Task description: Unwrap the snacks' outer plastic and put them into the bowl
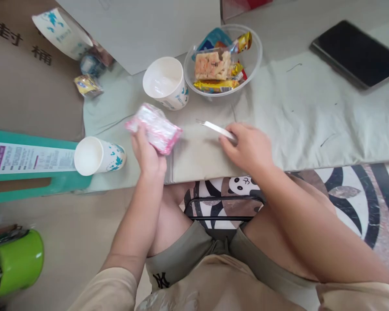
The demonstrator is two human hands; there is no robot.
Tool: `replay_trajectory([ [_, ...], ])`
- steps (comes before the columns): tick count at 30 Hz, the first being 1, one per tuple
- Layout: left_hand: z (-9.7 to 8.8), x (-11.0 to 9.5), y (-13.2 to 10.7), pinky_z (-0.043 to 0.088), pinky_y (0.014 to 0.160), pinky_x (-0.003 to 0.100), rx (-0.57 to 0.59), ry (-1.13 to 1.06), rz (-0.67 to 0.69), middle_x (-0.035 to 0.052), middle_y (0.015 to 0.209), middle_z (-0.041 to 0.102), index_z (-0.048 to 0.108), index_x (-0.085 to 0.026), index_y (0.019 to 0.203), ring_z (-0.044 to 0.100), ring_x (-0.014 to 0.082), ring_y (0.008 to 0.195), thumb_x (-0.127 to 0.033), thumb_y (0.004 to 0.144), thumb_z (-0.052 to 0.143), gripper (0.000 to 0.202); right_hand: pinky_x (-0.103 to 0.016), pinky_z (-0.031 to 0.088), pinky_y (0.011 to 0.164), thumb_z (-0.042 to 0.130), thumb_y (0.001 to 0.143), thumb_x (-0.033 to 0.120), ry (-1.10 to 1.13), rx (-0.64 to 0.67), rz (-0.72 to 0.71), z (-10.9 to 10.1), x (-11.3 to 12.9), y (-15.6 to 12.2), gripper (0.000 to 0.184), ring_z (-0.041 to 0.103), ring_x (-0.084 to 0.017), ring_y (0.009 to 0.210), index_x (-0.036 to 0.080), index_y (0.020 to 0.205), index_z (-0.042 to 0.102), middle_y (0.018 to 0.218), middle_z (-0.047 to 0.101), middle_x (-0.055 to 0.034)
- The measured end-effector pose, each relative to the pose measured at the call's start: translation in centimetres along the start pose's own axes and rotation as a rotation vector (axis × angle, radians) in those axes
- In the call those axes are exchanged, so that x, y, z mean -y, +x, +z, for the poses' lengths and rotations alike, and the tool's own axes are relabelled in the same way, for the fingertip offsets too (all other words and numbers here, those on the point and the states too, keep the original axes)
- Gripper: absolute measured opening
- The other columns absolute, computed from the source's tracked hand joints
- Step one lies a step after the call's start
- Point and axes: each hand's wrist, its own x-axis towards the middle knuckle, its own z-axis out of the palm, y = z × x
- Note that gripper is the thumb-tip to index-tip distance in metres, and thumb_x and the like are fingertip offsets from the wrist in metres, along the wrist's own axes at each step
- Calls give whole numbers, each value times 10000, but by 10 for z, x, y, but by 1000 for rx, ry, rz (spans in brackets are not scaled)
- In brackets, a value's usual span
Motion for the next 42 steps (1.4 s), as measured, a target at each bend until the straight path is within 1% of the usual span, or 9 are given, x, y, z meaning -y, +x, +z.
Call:
replay_trajectory([
  [4, 5, -4, -30, 493, 1145, 470, 180, 167, 79, 79, 1344, 633, 526, -281, 1204, 586, 280, 1357, -648, 825, 741, 570, -406, 481, 757, 575, 883, 326, -130, -36, 12, -4, -16, 9, 271, 661, -296, 923, 225, 1077, 735, 1059, 699, -124],
  [11, -14, -6, -3, 406, 1208, 479, 474, 484, 386, 66, 1507, 555, 523, -315, 1328, 469, 290, 1473, -564, 891, 685, 529, -609, 425, 1032, 548, 877, 263, -188, -288, -103, 3, -22, 8, 340, 627, -364, 1188, 176, 1168, 701, 1209, 696, -176],
  [16, -6, -14, -10, 541, 1000, 377, 599, 589, 412, 45, 1167, 731, 603, -285, 1266, 689, 228, 1101, -444, 849, 736, 466, -520, 501, 1001, 602, 836, 315, 112, -94, -479, 19, -2, -2, 473, 648, -340, 1168, 225, 1300, 594, 1278, 706, -150],
  [19, -5, -22, -14, 560, 860, 355, 608, 598, 401, 13, 941, 730, 657, -272, 1158, 681, 193, 870, -385, 806, 774, 388, -541, 474, 1012, 577, 825, 255, 113, -18, -468, 25, 7, -6, 529, 626, -348, 1176, 250, 1354, 562, 1258, 700, -130],
  [23, -4, -27, -13, 546, 858, 379, 678, 605, 433, 26, 909, 709, 711, -249, 926, 657, 213, 895, -375, 783, 789, 206, -497, 488, 944, 552, 814, 190, 101, 6, -424, 24, 8, -7, 369, 648, -299, 1012, 269, 1153, 674, 1006, 713, -86],
  [28, -1, -24, -7, 503, 671, 309, 549, 476, 299, -5, 723, 622, 646, -242, 773, 585, 148, 685, -399, 873, 709, 196, -473, 522, 896, 571, 807, 142, 220, -127, -497, 10, -4, 0, 147, 681, -264, 956, 266, 775, 644, 936, 718, -50],
  [35, -22, -25, 13, 241, 403, 266, 119, 340, -237, -32, 536, 451, 455, -218, 576, 386, 88, 442, -302, 816, 702, 354, -647, 452, 1011, 554, 892, 174, 8, -299, -267, -18, -47, 6, 215, 635, -381, 1165, 276, 798, 718, 1113, 718, -87],
  [39, -28, -24, 18, 425, 538, 285, 141, 406, -55, 10, 732, 633, 607, -241, 718, 569, 133, 620, -376, 845, 715, 214, -591, 489, 995, 451, 966, 221, 76, -388, -232, -27, -45, 3, 315, 655, -360, 1164, 297, 991, 756, 1182, 711, -103],
  [42, -18, -20, 19, 523, 754, 324, 306, 368, 155, 36, 974, 697, 667, -273, 899, 670, 205, 928, -487, 807, 785, 262, -559, 493, 999, 544, 938, 321, 102, -221, -336, -19, -28, 2, 314, 656, -352, 1170, 301, 1218, 686, 1210, 722, -98],
])
